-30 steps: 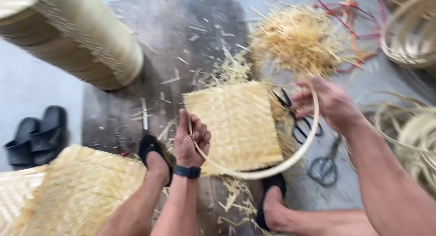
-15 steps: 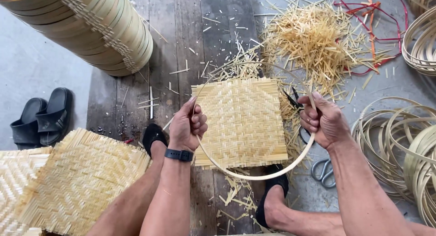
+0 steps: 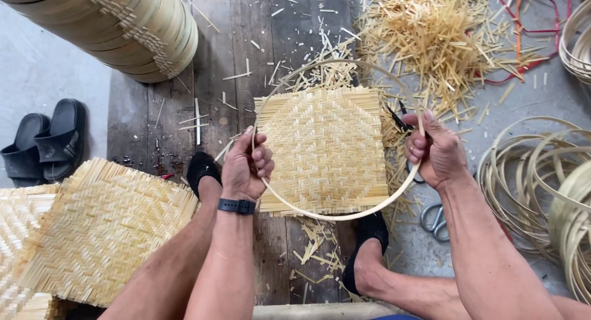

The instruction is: The recorder is weaving and trimming a bamboo basket using woven mats and circular frames.

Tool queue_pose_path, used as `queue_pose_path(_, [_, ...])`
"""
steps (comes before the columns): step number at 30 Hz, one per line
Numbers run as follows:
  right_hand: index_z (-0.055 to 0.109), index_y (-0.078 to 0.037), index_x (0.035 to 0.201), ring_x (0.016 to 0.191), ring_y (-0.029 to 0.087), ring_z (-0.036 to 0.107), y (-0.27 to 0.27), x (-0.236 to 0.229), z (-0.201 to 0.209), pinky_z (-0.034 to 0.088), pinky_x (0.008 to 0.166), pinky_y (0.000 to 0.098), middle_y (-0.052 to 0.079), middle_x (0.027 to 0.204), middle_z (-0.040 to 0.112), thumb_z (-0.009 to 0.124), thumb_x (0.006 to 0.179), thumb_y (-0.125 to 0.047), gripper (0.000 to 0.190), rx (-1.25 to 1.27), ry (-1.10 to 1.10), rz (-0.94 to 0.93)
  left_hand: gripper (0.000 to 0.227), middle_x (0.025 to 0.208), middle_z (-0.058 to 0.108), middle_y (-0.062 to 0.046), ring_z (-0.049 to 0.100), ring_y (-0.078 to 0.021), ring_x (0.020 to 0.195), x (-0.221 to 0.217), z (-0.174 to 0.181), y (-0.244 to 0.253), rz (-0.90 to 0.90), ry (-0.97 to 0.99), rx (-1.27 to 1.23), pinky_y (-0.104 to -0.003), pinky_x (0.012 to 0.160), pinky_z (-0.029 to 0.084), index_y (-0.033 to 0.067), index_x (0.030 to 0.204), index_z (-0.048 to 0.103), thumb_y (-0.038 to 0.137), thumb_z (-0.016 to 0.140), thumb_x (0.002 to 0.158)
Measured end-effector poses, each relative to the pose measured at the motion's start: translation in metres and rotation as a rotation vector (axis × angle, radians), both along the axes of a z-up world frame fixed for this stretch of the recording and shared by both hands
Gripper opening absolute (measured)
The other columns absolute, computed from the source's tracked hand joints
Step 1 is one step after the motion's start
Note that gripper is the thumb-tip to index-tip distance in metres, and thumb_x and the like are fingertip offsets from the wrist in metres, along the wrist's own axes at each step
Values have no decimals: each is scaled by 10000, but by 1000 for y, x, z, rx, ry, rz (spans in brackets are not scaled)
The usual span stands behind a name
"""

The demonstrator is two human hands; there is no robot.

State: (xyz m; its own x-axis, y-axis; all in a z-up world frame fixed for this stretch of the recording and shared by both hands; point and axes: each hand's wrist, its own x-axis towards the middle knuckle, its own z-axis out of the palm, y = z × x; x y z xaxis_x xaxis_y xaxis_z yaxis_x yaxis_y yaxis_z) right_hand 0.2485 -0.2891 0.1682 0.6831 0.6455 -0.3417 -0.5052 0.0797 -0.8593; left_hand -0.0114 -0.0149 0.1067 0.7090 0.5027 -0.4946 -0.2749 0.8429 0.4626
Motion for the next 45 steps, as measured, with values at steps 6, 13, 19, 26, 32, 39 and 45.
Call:
queue_pose_path(6, [599,-16,1197,712,126,709,28,-14,-28,590,594,292,56,882,763,630,938,-212,326,-507,-300,28,294,637,559,32,450,-50,493,4,-26,-12,245,169,-2,-202,408,353,220,1197,710,335,668,929])
queue_pose_path(13, [739,-46,1214,750,146,663,23,8,-137,545,653,300,70,903,743,804,841,-108,383,-790,-610,87,323,1074,792,-16,741,-72,854,-1,-160,-2,127,728,617,-199,769,611,99,1196,773,49,784,877])
queue_pose_path(19, [760,-133,1247,741,148,690,15,8,-159,551,735,308,72,872,765,824,845,-139,407,-925,-840,104,363,848,787,-127,718,-174,725,2,-158,-9,-162,1099,1019,-312,735,565,106,1107,802,73,846,748])
queue_pose_path(26, [787,-123,1145,755,186,722,22,12,-156,559,760,323,127,887,777,826,838,-192,317,-955,-805,1,241,867,788,-104,741,-200,739,11,-148,4,-269,1123,1109,-326,758,578,130,1027,821,122,822,787])
queue_pose_path(32, [802,-98,1065,821,232,748,10,19,-181,565,798,343,145,936,778,826,855,-232,250,-935,-863,-25,253,847,788,-115,748,-200,726,8,-172,11,-261,1092,1204,-335,744,594,74,971,818,142,875,734])
queue_pose_path(39, [809,-112,1065,812,251,740,9,16,-177,559,798,345,138,932,773,835,860,-235,241,-1013,-899,56,161,801,764,-103,722,-179,658,-2,-187,9,-195,864,593,-292,575,625,-38,950,768,-3,826,804])
queue_pose_path(45, [813,-108,1037,732,194,724,14,18,-174,563,752,336,114,862,779,865,825,-238,254,-1054,-749,45,221,857,774,-92,746,-153,709,2,-189,18,-224,801,465,-286,623,642,-22,981,761,9,841,778])
